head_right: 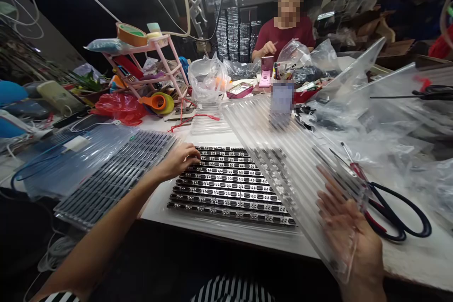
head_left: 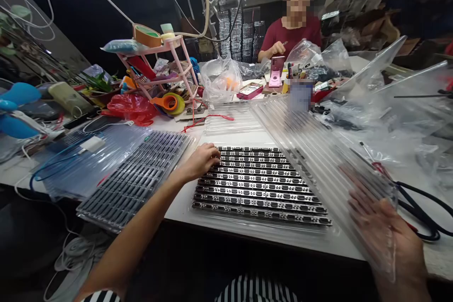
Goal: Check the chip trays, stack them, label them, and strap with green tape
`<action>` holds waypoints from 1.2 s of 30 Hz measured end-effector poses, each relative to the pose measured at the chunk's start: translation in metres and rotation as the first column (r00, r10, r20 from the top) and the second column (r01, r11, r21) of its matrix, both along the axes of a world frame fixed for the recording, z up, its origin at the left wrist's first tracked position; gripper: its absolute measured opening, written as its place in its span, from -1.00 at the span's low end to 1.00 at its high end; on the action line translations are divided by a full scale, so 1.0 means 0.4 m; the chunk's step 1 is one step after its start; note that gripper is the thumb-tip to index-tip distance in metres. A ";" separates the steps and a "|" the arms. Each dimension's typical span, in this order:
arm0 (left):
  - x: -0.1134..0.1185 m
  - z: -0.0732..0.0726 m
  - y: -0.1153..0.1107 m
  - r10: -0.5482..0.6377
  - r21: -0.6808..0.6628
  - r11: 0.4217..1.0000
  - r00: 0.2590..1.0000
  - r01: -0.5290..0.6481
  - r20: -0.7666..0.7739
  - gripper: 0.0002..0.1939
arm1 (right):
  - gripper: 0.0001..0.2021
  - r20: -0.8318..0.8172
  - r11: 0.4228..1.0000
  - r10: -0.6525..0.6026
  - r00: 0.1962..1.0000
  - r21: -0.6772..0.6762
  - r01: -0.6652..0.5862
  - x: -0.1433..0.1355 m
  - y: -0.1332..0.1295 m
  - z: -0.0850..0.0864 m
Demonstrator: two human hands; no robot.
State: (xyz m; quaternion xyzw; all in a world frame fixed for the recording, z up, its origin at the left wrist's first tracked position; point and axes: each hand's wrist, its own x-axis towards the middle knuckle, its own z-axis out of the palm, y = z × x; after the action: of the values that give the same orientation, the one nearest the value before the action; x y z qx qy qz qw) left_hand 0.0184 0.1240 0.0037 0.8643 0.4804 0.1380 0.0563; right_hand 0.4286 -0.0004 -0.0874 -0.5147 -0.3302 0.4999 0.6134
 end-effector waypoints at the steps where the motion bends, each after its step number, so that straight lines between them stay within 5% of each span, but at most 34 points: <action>1: 0.008 0.008 0.015 0.007 0.001 1.000 1.000 -0.007 0.004 -0.90 | -0.56 -0.039 1.000 -0.007 0.999 -0.007 0.007 0.001 0.002 0.000; 11: 0.138 0.002 0.153 -0.046 -0.075 0.997 0.985 0.033 -0.169 -0.94 | -0.66 -0.479 0.973 -0.223 0.849 -0.158 0.166 -0.014 0.013 0.029; 24: 0.172 0.015 0.147 -0.036 -0.075 0.997 0.942 0.011 -0.335 -0.93 | -0.71 -0.632 0.966 -0.257 0.731 -0.183 0.181 -0.027 0.017 0.054; 36: 0.332 0.013 0.157 -0.132 -0.099 0.990 0.896 0.099 -0.424 -0.79 | -0.73 -0.665 0.988 -0.149 0.732 -0.062 0.145 -0.027 0.017 0.045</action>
State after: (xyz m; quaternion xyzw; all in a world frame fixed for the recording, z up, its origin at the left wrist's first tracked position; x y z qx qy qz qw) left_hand 0.1513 0.1867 0.0089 0.8976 0.4339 -0.0770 -0.0104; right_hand 0.4177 0.0063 -0.0695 -0.3279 -0.0457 0.6018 0.7268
